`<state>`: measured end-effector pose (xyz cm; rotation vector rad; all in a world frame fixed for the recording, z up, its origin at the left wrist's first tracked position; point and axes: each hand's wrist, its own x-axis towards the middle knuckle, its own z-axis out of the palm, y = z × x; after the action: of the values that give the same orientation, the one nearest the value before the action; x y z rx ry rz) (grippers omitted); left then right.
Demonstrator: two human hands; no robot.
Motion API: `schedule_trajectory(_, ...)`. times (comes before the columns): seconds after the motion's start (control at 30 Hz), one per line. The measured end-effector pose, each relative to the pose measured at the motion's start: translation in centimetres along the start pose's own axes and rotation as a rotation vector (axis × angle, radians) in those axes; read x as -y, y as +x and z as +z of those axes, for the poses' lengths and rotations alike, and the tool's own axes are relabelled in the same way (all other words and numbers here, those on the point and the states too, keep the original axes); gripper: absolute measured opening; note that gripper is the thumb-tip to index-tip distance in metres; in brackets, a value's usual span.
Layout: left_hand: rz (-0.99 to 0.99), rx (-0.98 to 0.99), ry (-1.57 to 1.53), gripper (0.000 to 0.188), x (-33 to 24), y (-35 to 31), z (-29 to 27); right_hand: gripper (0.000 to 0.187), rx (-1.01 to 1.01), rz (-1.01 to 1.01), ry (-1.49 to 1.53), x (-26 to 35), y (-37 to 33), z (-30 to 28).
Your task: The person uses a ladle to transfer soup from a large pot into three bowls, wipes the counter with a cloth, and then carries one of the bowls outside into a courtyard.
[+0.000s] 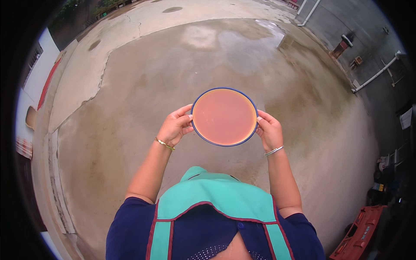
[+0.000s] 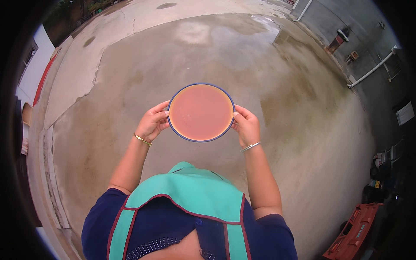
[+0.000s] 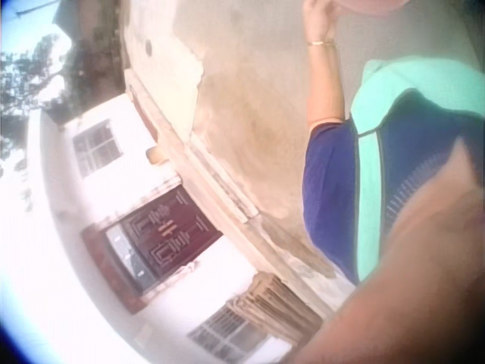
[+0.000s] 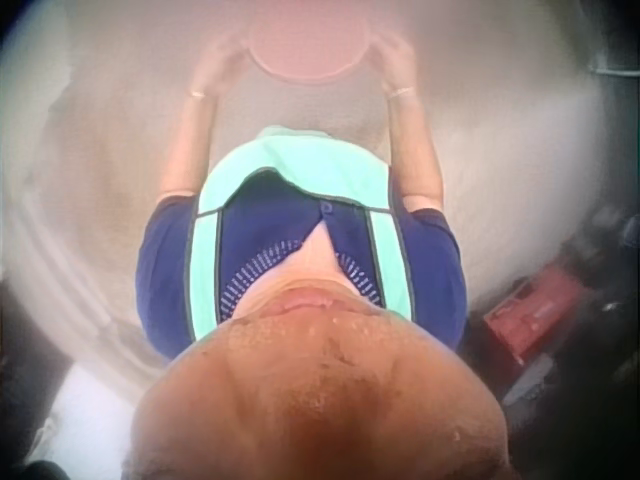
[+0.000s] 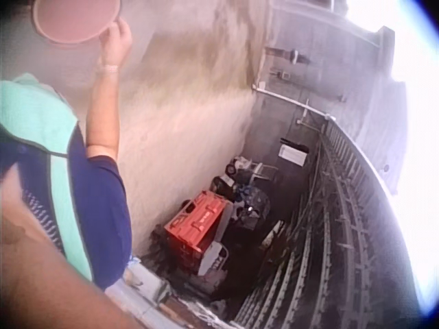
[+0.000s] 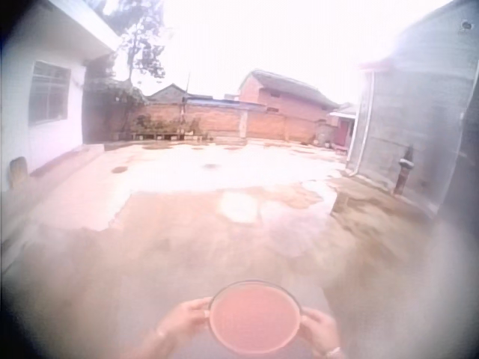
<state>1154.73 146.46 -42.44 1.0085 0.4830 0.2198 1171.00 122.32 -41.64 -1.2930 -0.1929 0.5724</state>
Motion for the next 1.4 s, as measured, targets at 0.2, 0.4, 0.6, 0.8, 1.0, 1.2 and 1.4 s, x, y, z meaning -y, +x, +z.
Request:
schedule_trajectory(0.2,0.052,0.021,0.006,0.042,-7.6,24.3,-0.1,0.028,0.018,-0.024,-0.023,3.6,25.6,1.6)
schedule_trajectory(0.4,0.015,0.063,0.015,0.042,-15.9,48.8,-1.0,0.027,0.002,-0.025,0.006,7.0,50.1,4.5)
schedule_trajectory(0.6,-0.02,-0.008,0.04,0.041,-25.7,72.6,-2.1,0.027,0.005,-0.001,0.033,10.4,76.0,8.5)
schedule_trajectory(0.8,0.079,-0.025,0.013,0.038,-33.0,97.6,-4.6,0.027,0.113,-0.014,0.012,12.2,103.3,11.5)
schedule_trajectory(1.0,0.056,-0.104,-0.014,0.041,-41.3,120.2,-6.1,0.027,0.119,0.04,0.019,17.2,128.3,16.0)
schedule_trajectory(1.2,0.079,-0.068,0.032,0.043,-49.7,144.7,-7.8,0.027,0.088,-0.006,0.004,19.6,153.4,19.3)
schedule_trajectory(1.4,0.031,-0.006,0.086,0.043,-59.3,168.7,-8.8,0.028,0.027,-0.028,0.038,23.1,176.4,22.9)
